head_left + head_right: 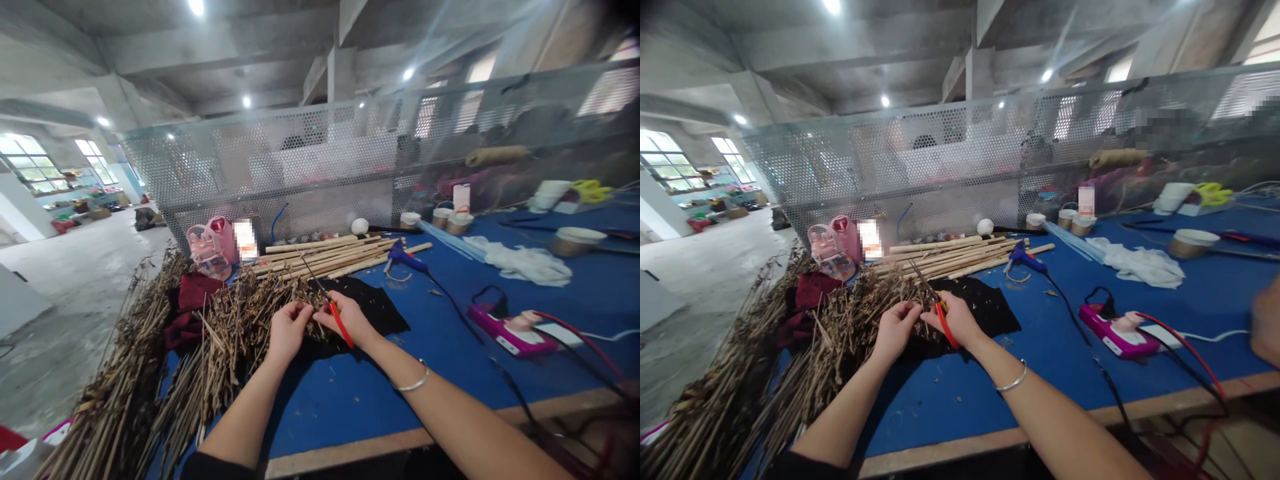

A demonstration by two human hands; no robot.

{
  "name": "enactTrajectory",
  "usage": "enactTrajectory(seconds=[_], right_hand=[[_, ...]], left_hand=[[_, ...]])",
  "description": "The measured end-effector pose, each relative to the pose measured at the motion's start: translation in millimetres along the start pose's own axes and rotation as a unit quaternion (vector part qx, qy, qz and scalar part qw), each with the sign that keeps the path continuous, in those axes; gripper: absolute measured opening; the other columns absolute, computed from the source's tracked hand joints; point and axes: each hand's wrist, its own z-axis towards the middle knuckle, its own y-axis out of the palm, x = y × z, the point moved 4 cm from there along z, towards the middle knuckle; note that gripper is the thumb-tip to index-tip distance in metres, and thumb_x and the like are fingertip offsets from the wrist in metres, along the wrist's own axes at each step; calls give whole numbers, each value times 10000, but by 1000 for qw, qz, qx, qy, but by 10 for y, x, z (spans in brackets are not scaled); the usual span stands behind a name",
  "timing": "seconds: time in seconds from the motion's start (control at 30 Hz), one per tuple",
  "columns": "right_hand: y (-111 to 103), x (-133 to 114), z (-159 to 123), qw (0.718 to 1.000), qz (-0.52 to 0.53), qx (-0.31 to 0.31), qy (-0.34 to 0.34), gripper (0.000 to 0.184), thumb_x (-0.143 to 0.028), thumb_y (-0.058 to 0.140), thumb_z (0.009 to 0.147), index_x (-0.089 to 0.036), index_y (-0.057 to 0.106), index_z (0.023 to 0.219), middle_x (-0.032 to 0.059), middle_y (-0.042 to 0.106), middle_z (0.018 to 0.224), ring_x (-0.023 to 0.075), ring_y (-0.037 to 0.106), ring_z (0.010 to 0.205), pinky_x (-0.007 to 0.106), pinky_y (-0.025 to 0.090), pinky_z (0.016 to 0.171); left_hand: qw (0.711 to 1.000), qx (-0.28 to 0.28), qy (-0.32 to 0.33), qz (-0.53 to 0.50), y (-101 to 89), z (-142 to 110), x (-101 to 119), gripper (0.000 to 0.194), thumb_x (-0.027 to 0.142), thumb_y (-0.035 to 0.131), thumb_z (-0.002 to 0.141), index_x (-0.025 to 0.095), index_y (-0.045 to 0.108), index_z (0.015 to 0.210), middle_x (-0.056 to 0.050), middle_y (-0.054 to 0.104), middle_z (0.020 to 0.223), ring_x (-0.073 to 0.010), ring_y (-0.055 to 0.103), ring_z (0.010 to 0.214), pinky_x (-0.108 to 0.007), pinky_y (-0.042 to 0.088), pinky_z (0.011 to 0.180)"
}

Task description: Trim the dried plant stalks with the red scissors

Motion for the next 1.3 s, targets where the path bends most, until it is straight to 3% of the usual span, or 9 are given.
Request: enactTrajectory(seconds=[0.13, 0.37, 0.6, 0.73, 0.87, 0.97, 1.07, 1.17, 1.3], right_hand=[[61, -11, -1, 999, 10, -36, 14, 259, -321, 640, 621, -181, 454, 734, -46, 515, 613, 81, 457, 526, 191, 390, 500], [48, 17, 29, 999, 9, -28, 26, 200, -279, 591, 640, -184, 430, 711, -51, 480, 589, 80, 435, 514, 197, 381, 503], [-38, 77, 36, 1000, -8, 5, 5, 173, -288, 567, 668, -188, 444, 736, -36, 502, 634, 94, 465, 552, 213, 401, 546], [-66, 85, 38, 1000, -3, 16, 14, 182, -283, 583, 660, -190, 443, 731, -39, 500, 634, 89, 457, 538, 212, 397, 538], [-60, -14, 2, 999, 36, -26, 5, 195, -279, 590, 670, -187, 427, 725, -41, 491, 636, 80, 438, 535, 202, 384, 524], [1, -111, -54, 993, 53, -105, 0, 192, -286, 584, 689, -181, 426, 719, -42, 482, 630, 77, 430, 542, 198, 375, 523], [62, -154, -90, 986, 39, -160, 0, 203, -303, 599, 680, -174, 449, 730, -51, 460, 614, 72, 407, 529, 190, 356, 501], [46, -122, -64, 989, 4, -151, -4, 258, -343, 630, 657, -168, 496, 790, -42, 480, 653, 79, 418, 563, 195, 361, 523], [-96, 27, 12, 994, -76, -76, 27, 320, -432, 592, 692, -176, 494, 857, -26, 520, 681, 95, 446, 585, 220, 378, 558]], left_hand=[[1000, -28, -8, 1, 25, -6, -11, 299, 411, 561, 706, 122, 631, 728, 16, 536, 547, -67, 397, 441, -187, 316, 423], [992, 76, 24, 94, -225, 50, 54, 351, 452, 515, 733, 133, 651, 785, 9, 546, 534, -85, 425, 450, -200, 336, 458], [945, 141, 16, 295, -549, 161, 5, 301, 416, 504, 754, 158, 650, 805, -50, 616, 654, -159, 551, 618, -263, 397, 627], [916, 192, 21, 351, -603, 107, 59, 414, 399, 556, 722, 137, 571, 1043, -99, 617, 798, -209, 574, 738, -313, 419, 689], [951, 204, 100, 209, -473, 34, 176, 342, 398, 490, 780, 149, 596, 989, -91, 604, 861, -184, 570, 799, -302, 439, 741], [995, 89, 8, -46, -258, 59, 70, 395, 440, 478, 780, 147, 581, 1024, -61, 617, 777, -148, 587, 702, -252, 472, 604], [971, 39, -64, -227, -122, 71, -15, 413, 428, 588, 707, 136, 573, 999, -42, 623, 774, -108, 594, 668, -195, 471, 558], [962, 27, -88, -256, -103, 62, -28, 364, 389, 649, 662, 115, 596, 896, -15, 604, 672, -63, 566, 556, -147, 445, 491], [962, -36, -121, -242, -34, -6, 4, 402, 350, 667, 655, 122, 570, 971, -18, 613, 664, -70, 580, 535, -148, 447, 465]])
